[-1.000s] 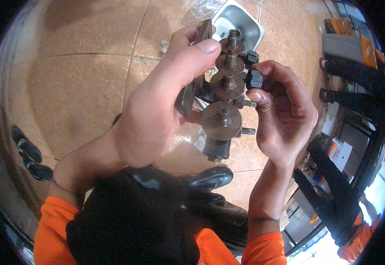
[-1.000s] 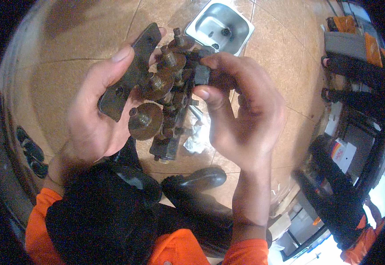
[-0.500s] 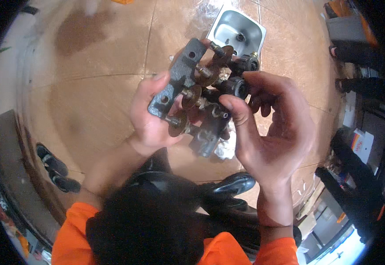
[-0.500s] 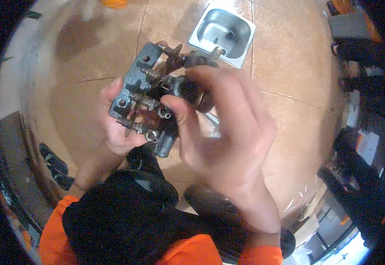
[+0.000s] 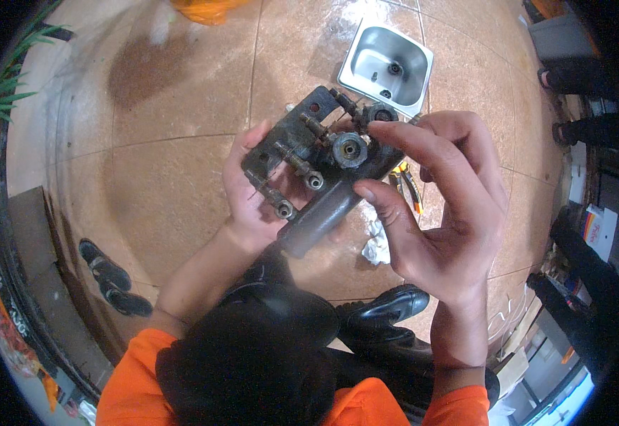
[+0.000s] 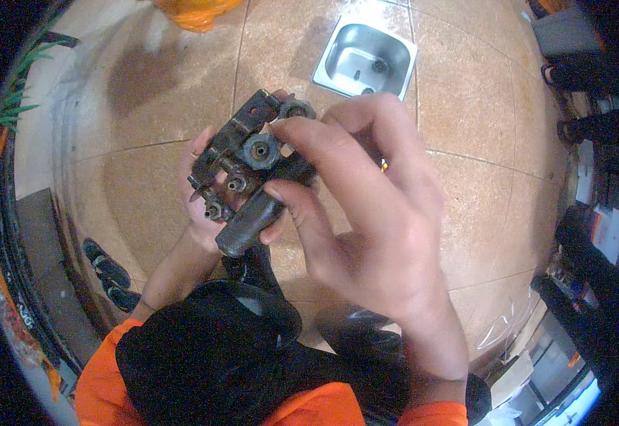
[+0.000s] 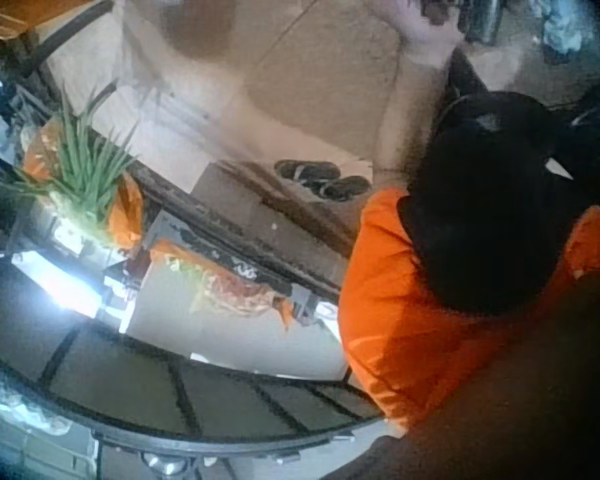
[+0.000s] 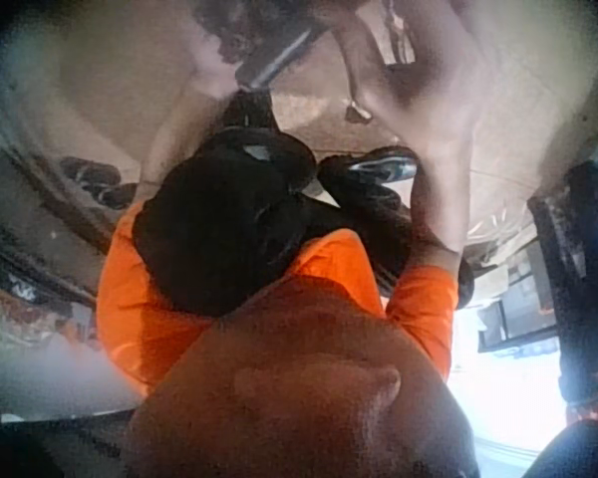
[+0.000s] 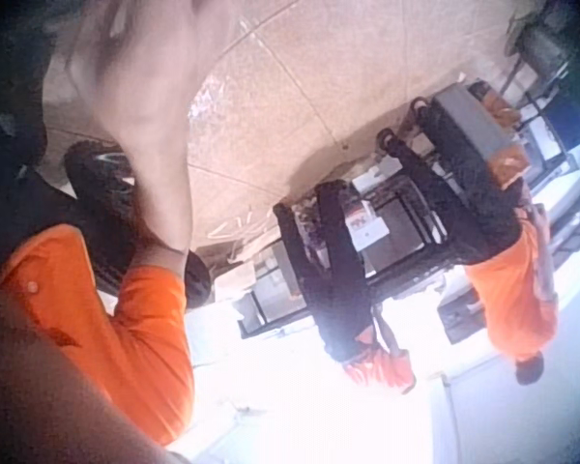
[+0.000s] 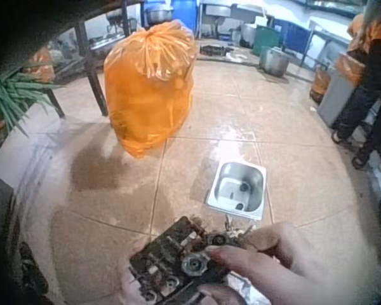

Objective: The person sits on the floor and uses a knife to scrape debris from a mechanical component, likely a brake caliper. They then insert small cylindrical parts into the component and use a cloth to wipe the surfaces.

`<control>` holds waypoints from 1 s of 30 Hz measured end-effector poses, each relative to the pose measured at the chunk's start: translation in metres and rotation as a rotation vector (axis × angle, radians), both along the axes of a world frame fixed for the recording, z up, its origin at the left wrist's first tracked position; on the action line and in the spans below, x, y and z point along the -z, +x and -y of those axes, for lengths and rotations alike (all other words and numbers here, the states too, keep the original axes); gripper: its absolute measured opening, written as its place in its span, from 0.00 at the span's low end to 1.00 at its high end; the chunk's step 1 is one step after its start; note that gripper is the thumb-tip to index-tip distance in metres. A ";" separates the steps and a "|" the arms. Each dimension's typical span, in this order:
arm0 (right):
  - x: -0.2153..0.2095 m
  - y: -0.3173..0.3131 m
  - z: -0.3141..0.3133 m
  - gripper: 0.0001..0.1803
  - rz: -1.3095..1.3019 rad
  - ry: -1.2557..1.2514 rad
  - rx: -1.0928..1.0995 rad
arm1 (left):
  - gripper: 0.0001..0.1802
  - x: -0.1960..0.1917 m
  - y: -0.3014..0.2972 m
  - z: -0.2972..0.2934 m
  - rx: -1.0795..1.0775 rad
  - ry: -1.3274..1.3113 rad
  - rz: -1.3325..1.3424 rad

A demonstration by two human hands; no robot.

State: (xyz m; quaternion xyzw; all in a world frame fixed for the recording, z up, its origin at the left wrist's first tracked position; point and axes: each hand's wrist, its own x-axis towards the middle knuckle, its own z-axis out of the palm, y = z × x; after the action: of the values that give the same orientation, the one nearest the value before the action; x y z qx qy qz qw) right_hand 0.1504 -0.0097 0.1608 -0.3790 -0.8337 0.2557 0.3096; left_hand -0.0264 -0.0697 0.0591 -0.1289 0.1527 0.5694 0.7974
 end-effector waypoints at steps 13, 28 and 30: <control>0.011 -0.004 -0.008 0.21 0.069 0.094 -0.035 | 0.37 0.006 -0.005 -0.011 0.168 0.175 0.268; 0.026 -0.010 0.003 0.20 0.054 0.180 0.040 | 0.28 0.002 -0.007 -0.015 0.136 0.279 0.242; 0.025 -0.010 0.004 0.22 0.078 0.161 0.038 | 0.28 0.010 -0.009 -0.011 0.124 0.242 0.241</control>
State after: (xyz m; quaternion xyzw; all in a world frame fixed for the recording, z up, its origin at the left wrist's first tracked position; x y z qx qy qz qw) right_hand 0.1402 -0.0137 0.1362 -0.3785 -0.8555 0.1669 0.3113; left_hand -0.0357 -0.0584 0.0488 -0.0900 -0.0060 0.5137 0.8532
